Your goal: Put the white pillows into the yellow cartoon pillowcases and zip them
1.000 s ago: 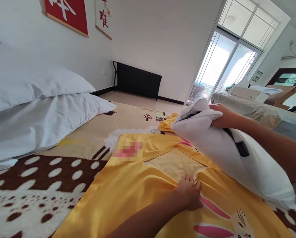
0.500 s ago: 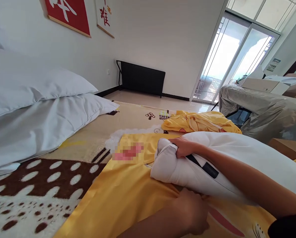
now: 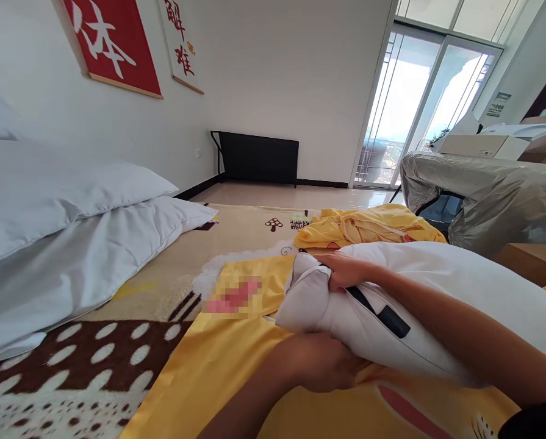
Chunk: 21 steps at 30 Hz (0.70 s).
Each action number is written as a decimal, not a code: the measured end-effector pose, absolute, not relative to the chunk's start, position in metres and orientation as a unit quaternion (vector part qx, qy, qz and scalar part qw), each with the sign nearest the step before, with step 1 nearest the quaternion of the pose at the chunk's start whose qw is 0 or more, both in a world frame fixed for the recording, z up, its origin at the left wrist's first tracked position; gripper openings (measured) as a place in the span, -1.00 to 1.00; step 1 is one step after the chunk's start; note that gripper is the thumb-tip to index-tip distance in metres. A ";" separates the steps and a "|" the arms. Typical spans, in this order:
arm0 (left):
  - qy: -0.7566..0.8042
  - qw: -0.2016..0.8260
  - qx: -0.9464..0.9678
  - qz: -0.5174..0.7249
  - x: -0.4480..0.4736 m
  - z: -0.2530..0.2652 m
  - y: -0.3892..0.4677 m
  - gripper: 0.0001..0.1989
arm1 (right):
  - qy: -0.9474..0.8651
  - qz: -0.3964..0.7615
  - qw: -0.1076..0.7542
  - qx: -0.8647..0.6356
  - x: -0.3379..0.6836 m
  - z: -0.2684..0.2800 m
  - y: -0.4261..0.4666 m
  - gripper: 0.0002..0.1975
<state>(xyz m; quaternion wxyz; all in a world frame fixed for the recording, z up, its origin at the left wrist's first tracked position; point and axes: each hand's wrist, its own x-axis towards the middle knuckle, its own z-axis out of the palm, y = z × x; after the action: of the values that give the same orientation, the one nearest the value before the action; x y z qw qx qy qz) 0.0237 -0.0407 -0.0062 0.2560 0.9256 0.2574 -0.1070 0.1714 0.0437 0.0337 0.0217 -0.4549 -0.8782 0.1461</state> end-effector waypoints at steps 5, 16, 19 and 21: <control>0.340 0.191 0.914 -0.111 0.021 -0.025 -0.026 -0.68 | -0.871 0.164 0.069 -0.457 0.188 0.062 0.038 -0.61; 0.486 0.141 0.848 -0.157 0.000 -0.058 0.030 -0.71 | -0.858 0.076 0.074 -0.503 0.208 0.116 0.005 -0.78; 0.499 0.151 0.840 -0.148 -0.007 -0.062 0.037 -0.73 | -0.862 0.070 0.066 -0.498 0.204 0.117 0.000 -0.76; 0.507 0.152 0.839 -0.125 -0.010 -0.066 0.041 -0.73 | -0.863 0.080 0.059 -0.496 0.200 0.113 0.000 -0.75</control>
<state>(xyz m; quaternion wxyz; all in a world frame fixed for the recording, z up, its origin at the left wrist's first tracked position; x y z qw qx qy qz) -0.0103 0.0411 -0.0658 0.1520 0.8392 0.5069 -0.1255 0.2004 -0.0001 0.1133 0.0595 -0.4958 -0.8627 0.0800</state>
